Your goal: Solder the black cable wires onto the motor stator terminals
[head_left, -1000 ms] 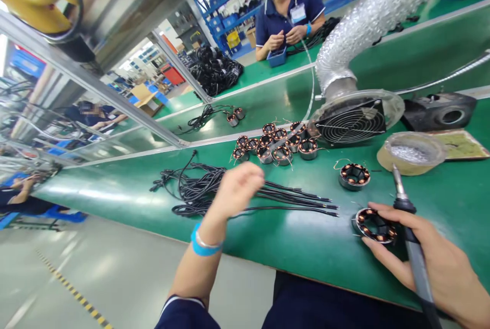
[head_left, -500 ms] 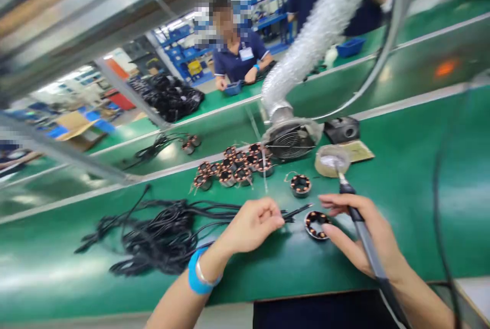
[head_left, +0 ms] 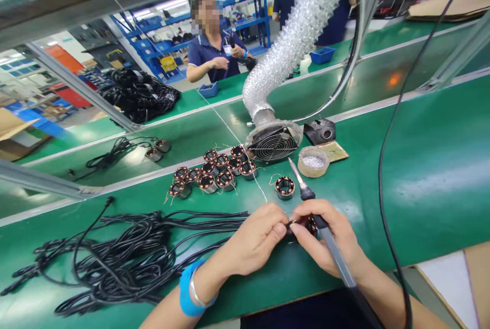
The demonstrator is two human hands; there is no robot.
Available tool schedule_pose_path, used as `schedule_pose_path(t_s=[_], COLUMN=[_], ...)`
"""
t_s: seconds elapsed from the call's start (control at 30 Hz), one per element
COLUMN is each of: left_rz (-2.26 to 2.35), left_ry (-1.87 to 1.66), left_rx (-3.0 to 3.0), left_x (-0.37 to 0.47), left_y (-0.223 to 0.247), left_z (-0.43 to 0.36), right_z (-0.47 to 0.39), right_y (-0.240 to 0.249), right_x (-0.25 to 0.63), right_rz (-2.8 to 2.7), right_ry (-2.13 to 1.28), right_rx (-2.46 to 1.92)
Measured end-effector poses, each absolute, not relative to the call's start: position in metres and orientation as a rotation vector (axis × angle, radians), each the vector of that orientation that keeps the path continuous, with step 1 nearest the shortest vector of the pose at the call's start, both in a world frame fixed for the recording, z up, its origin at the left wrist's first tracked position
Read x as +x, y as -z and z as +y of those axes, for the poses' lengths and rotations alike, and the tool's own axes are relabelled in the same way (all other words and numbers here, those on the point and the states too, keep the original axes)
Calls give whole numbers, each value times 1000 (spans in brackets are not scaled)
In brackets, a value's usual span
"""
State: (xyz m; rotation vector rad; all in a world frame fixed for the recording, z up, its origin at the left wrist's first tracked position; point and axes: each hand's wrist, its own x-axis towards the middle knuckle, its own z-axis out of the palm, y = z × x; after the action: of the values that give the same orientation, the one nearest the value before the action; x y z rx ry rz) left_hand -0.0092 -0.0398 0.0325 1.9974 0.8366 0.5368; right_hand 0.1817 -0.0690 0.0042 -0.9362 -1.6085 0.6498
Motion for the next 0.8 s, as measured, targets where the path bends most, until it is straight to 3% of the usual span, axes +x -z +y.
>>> schedule_pose_path(t_s=[0.43,0.67,0.8], left_rz=[851,1005,1066], left_ry=[-788,-645,-540], left_rx=[880,1314,1587], left_x=[11,-4,-5], left_y=[-11,-10,-16], left_z=[-53,-48,-50], right_z=[-83,-77,-56], right_y=[-1,-8,-26], right_x=[144,157,168], right_rz=[-1421,-1745,-1934], right_ry=[-551,-212,-389], right_rx=[-1231,-1042,-847])
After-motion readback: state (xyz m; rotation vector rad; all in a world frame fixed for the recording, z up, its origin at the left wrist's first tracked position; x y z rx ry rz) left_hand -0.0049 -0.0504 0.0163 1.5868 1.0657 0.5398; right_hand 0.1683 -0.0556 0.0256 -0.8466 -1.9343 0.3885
